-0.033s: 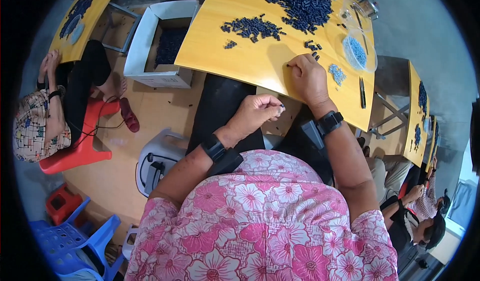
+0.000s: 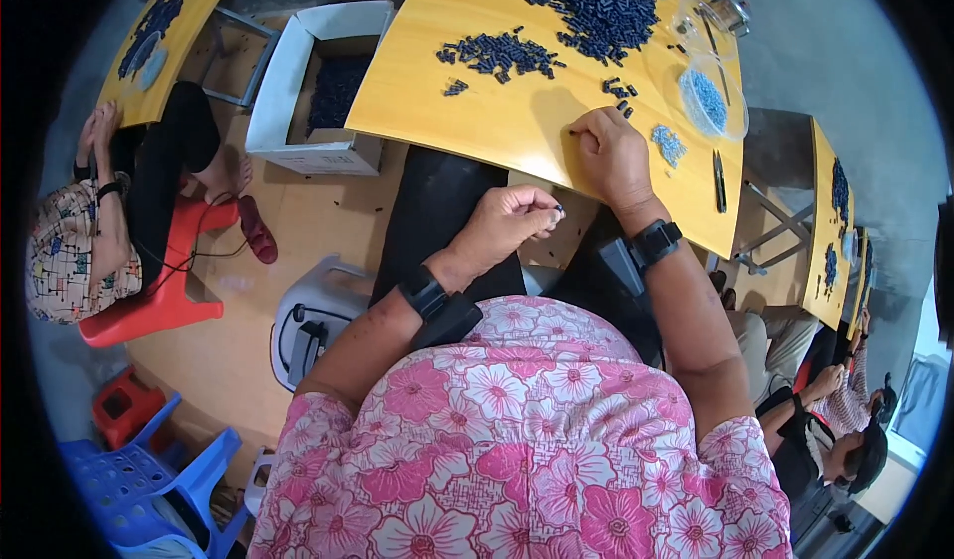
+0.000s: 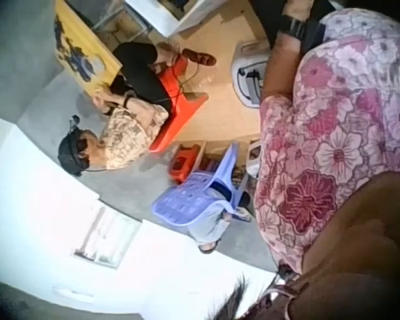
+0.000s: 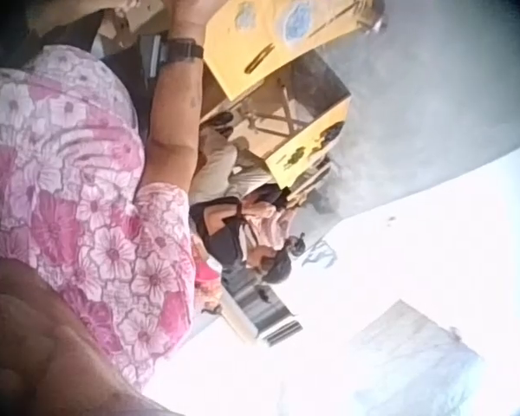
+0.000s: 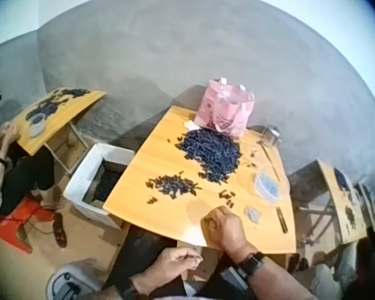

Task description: Assembling or sorting small blue and white plastic electronic parts by hand at a workbench.

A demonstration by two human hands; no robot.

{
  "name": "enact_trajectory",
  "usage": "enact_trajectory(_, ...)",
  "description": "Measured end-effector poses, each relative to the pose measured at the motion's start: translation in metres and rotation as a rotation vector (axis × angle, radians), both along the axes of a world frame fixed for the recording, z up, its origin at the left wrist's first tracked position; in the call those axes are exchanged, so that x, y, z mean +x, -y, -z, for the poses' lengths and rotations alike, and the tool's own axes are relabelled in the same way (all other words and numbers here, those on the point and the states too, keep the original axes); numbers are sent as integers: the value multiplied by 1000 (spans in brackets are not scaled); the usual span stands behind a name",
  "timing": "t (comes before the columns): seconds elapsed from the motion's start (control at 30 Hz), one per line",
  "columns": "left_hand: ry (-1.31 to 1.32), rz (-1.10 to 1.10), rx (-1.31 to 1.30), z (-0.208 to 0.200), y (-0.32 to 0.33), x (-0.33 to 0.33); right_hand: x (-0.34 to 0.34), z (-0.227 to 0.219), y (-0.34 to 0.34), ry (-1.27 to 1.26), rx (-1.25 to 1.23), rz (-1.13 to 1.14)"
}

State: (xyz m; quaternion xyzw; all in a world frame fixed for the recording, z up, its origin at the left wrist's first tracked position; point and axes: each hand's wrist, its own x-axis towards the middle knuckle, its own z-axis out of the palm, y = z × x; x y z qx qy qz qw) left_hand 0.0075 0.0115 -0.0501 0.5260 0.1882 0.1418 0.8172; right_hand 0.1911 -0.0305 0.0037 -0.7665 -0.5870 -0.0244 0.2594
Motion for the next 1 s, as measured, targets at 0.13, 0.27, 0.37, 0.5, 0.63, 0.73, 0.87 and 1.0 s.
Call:
enact_trajectory(0.13,-43,44,-24,0,0,-1,1,1,8,-5,19,6)
enact_trajectory(0.27,-26,42,-23,3,2,-1,3,1,12,-31,67,-41)
enact_trajectory(0.37,-36,43,0,2,2,-1,6,1,14,-104,85,-55)
enact_trajectory(0.5,-69,43,-3,1,2,-1,9,-3,11,-181,38,-52)
enact_trajectory(0.63,-49,41,-4,2,2,0,11,-8,7,-134,-16,-148)
enact_trajectory(0.73,-48,40,-4,3,2,1,16,2,5,-184,-75,-92)
enact_trajectory(0.87,-57,44,5,2,1,0,18,8,5,-208,-41,-91)
enact_trajectory(1.0,-37,44,0,3,2,1,9,3,8,-76,13,-137)
